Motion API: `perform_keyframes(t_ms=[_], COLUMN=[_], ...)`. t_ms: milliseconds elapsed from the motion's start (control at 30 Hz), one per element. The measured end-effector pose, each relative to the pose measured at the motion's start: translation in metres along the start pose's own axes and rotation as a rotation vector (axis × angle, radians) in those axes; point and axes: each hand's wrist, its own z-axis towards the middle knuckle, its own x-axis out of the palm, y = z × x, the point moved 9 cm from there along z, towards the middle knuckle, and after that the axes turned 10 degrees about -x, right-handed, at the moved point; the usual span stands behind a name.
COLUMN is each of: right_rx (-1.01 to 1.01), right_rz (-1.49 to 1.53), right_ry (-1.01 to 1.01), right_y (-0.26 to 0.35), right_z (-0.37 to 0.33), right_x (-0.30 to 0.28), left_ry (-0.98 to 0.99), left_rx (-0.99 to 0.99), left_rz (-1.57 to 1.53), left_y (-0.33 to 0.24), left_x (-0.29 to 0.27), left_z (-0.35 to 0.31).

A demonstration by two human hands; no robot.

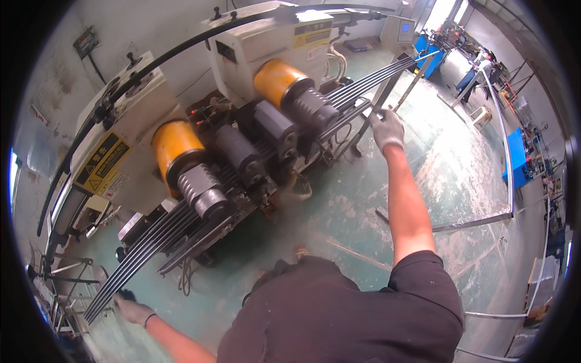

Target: The person operates a manual metal rod bender, feeding straight rods into the machine and bending them into curved shapes. They then measure the bent rods against a jig on a workbench, adjust the jig, and continue bending additional rods.

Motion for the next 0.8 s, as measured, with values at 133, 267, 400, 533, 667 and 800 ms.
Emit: perform_keyframes(t_ms=[133, 267, 400, 533, 667, 800], right_rx=[-0.206, -0.24, -0.169, -0.208, -0.2, -0.239], right_rz=[-0.124, -0.283, -0.325, -0.375, -0.425, -0.492], right_ry=[0.105, 0.365, 0.365, 0.313, 0.229, 0.091], right_y=[0.074, 0.088, 0.057, 0.056, 0.049, 0.064], right_z=[0.069, 0.101, 0.109, 0.13, 0.164, 0.2], right_x=[0.008, 0.058, 0.086, 0.081, 0.06, 0.021], left_ry=[-0.143, -0.182, -0.185, -0.265, -0.353, -0.402], left_rx=[0.162, 0.387, 0.426, 0.62, 0.974, 1.123], left_rz=[0.548, 0.82, 0.989, 1.214, 1.078, 1.102], left_y=[-0.053, -0.086, -0.094, -0.108, -0.2, -0.269], left_x=[0.01, 0.041, 0.067, 0.081, 0.096, 0.115], left_z=[-0.026, -0.057, -0.05, -0.044, -0.087, -0.127])
